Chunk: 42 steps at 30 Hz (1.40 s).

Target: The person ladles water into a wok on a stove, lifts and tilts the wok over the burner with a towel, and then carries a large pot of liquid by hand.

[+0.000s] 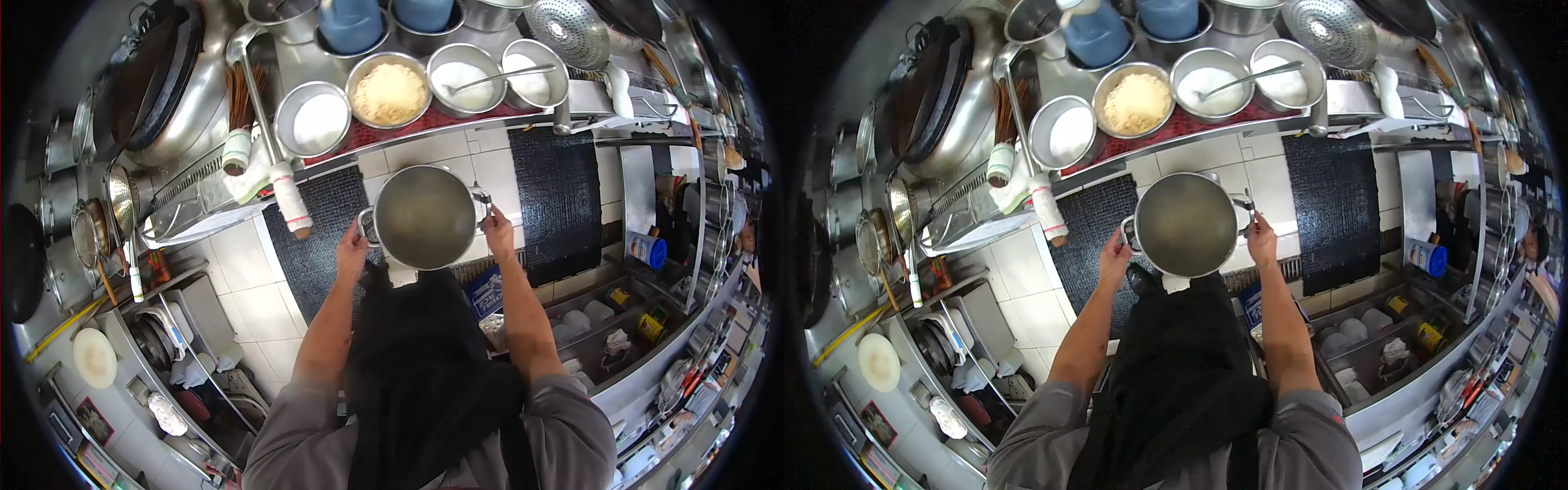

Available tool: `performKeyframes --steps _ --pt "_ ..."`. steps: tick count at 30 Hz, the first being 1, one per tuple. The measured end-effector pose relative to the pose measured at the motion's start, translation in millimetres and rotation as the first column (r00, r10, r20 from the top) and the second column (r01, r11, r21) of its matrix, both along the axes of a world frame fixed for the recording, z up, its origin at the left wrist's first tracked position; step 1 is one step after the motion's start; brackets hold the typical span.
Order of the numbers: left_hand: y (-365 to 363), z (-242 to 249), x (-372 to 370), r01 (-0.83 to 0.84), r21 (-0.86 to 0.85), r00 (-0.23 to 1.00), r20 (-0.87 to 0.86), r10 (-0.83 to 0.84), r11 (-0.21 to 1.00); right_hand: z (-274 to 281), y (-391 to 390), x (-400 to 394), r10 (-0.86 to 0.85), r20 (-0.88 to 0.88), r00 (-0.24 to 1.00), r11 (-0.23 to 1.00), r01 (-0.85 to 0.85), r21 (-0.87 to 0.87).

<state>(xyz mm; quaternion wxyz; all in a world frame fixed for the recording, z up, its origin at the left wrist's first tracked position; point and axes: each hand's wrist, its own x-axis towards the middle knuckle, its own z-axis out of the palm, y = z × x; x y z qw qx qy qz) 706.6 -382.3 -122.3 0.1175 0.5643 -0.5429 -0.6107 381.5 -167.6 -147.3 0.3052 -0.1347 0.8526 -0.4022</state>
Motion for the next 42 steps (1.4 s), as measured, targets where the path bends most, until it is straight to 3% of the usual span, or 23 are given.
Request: performKeyframes --steps 4,8,17,20,23,32,39,42 --pt "-2.3 -4.0 -3.0 -0.059 0.122 0.998 -0.026 0.063 0.991 17.0 -12.2 -4.3 0.077 -0.051 0.996 0.997 -0.077 -0.008" --pt "-4.3 -4.7 -7.5 -0.054 0.023 0.998 0.036 0.054 0.998 23.4 -23.1 -12.1 0.158 -0.15 0.976 0.987 -0.158 0.013" --pt "-7.5 -5.4 -7.3 -0.041 0.049 0.999 0.03 0.039 0.998 24.1 -30.5 -24.5 0.159 -0.041 0.986 0.987 -0.157 0.045" --pt "-16.3 9.6 -17.2 -0.086 0.184 0.995 -0.038 0.094 0.979 19.1 -41.1 -34.7 0.21 -0.097 0.973 0.975 -0.201 0.093" --pt "-28.7 3.3 -14.0 0.047 0.167 0.999 -0.005 -0.047 0.985 41.8 -60.6 -41.9 0.225 0.036 0.974 0.956 -0.228 0.186" --pt "-38.3 -13.3 -10.8 0.034 0.087 0.999 -0.001 -0.034 0.996 30.9 -66.1 -41.0 0.219 0.029 0.975 0.958 -0.22 0.182" --pt "-46.3 5.5 -18.7 0.06 0.081 0.996 0.066 -0.065 0.995 21.4 -58.7 -39.4 0.246 0.002 0.969 0.961 -0.244 0.128" --pt "-49.3 -23.5 -9.6 0.136 -0.025 0.989 0.062 -0.134 0.99 22.9 -56.5 -36.5 0.235 0.015 0.972 0.963 -0.235 0.132"
